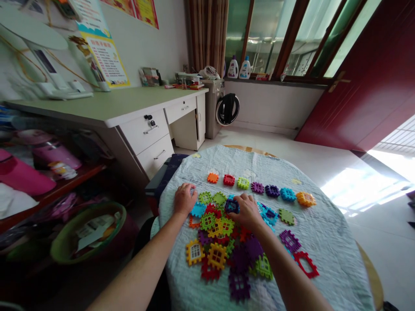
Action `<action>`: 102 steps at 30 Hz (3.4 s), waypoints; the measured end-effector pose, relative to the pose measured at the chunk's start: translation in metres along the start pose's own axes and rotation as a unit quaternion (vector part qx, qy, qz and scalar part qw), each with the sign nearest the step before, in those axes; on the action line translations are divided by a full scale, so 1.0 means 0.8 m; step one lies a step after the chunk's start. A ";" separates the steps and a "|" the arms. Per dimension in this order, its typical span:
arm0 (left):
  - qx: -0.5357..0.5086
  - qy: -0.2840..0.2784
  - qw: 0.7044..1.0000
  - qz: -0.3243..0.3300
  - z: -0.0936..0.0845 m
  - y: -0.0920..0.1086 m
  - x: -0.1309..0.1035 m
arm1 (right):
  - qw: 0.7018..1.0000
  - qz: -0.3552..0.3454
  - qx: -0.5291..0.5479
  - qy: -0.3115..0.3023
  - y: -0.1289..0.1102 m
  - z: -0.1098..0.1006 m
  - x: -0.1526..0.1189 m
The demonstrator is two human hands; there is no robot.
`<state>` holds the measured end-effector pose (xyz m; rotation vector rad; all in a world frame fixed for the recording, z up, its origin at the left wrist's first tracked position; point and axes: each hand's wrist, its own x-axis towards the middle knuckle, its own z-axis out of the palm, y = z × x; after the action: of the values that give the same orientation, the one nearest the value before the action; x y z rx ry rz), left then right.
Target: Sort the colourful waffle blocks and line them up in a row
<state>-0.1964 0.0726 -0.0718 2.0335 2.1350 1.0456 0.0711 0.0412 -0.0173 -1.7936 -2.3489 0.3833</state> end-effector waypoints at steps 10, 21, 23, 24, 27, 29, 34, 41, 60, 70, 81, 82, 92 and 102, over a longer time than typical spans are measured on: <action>0.002 -0.001 1.000 -0.001 0.001 0.000 0.000 | 0.999 -0.001 -0.038 -0.007 -0.012 -0.001 0.006; 0.017 0.001 1.000 0.016 0.001 0.001 0.001 | 0.993 0.073 -0.034 0.090 0.108 -0.074 0.021; 0.017 0.002 1.000 0.017 0.001 0.001 0.001 | 0.990 0.106 -0.046 0.084 0.150 -0.090 0.029; 0.018 0.002 1.000 0.019 0.002 0.000 0.001 | 0.989 0.121 -0.050 0.074 0.169 -0.095 0.033; 0.020 0.004 1.000 0.022 0.003 -0.002 0.001 | 0.988 0.136 -0.059 0.046 0.206 -0.101 0.043; 0.021 0.005 0.999 0.026 0.004 -0.003 0.001 | 0.988 0.137 -0.062 0.031 0.217 -0.100 0.048; 0.023 0.003 0.999 0.036 0.004 -0.004 0.001 | 0.990 0.123 -0.064 -0.008 0.222 -0.094 0.054; 0.027 0.009 0.999 0.036 0.003 -0.003 0.001 | 0.987 0.138 -0.078 -0.035 0.224 -0.083 0.058; 0.027 0.006 0.999 0.035 0.003 -0.004 0.001 | 0.993 0.030 -0.117 -0.019 0.173 -0.081 0.070; 0.018 0.007 0.999 0.027 0.003 -0.001 0.001 | 0.983 0.050 -0.157 -0.083 0.138 -0.054 0.096; 0.014 0.007 1.000 0.022 0.004 -0.003 0.001 | 0.984 0.054 -0.153 -0.079 0.141 -0.053 0.106; 0.015 0.007 1.000 0.021 0.004 -0.003 0.001 | 0.984 0.053 -0.152 -0.078 0.140 -0.052 0.107; 0.011 0.009 1.000 0.021 0.004 -0.003 0.001 | 0.986 0.050 -0.148 -0.064 0.137 -0.046 0.110; -0.016 0.009 1.000 0.025 0.003 -0.005 0.002 | 0.978 0.034 -0.072 0.190 0.164 -0.088 0.032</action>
<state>-0.1987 0.0757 -0.0747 2.0811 2.0710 1.1014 0.2049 0.1058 0.0101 -1.8181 -2.0972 -0.1211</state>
